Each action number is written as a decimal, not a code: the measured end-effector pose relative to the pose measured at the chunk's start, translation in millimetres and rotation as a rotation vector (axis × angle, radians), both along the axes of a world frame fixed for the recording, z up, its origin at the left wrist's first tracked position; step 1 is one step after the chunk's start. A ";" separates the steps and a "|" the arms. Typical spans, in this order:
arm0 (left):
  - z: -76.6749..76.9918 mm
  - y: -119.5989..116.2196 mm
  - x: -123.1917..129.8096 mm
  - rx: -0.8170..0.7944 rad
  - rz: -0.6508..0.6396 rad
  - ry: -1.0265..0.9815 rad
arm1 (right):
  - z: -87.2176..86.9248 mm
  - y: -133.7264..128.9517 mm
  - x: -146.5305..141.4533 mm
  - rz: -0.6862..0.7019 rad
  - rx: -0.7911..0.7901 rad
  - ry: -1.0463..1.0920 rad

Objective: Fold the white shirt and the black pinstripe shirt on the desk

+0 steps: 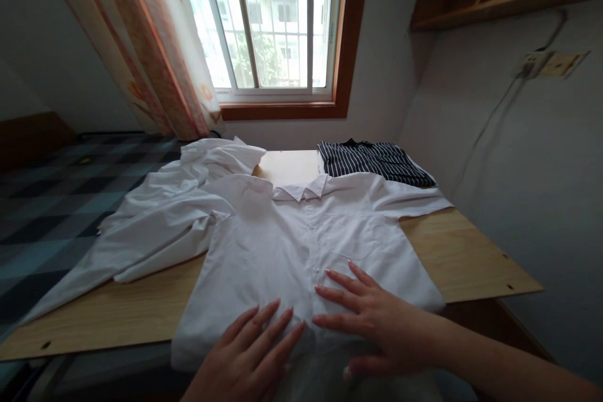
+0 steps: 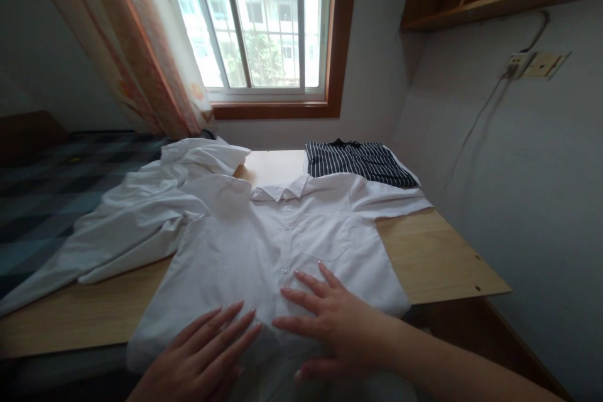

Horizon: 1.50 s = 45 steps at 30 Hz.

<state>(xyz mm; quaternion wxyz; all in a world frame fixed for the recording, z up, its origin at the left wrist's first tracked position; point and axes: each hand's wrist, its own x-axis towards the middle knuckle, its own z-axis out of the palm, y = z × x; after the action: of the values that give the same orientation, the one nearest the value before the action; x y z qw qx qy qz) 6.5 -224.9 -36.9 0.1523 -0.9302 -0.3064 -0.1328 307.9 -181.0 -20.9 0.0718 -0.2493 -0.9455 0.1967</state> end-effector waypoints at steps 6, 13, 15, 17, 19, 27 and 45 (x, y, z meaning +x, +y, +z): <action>29.4 77.9 18.7 -0.215 -0.046 -0.117 | -0.1 45.6 -4.3 -0.258 0.171 0.069; 1.9 194.1 26.8 -0.258 0.190 -0.136 | -22.9 138.5 -7.1 -0.579 0.216 -0.119; -9.2 201.0 24.2 -0.294 0.267 -0.108 | -29.8 144.2 -4.3 -0.584 0.174 -0.165; -16.7 196.5 22.9 -0.324 0.320 -0.085 | -34.8 141.8 -0.5 -0.566 0.158 -0.178; -20.5 184.6 23.8 -0.332 0.337 -0.078 | -37.8 134.2 3.5 -0.549 0.161 -0.173; -20.4 118.0 29.7 -0.348 0.360 -0.039 | -40.8 74.9 17.7 -0.520 0.188 -0.141; 79.2 231.4 31.5 -0.169 0.537 0.273 | 23.0 207.5 -10.9 -1.000 0.130 -0.168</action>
<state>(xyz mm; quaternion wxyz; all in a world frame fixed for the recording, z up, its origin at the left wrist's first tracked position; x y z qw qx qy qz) 38.0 6.4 42.3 0.1439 -0.8347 -0.5277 0.0641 297.0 26.5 2.1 0.0961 -0.6811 -0.7235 0.0583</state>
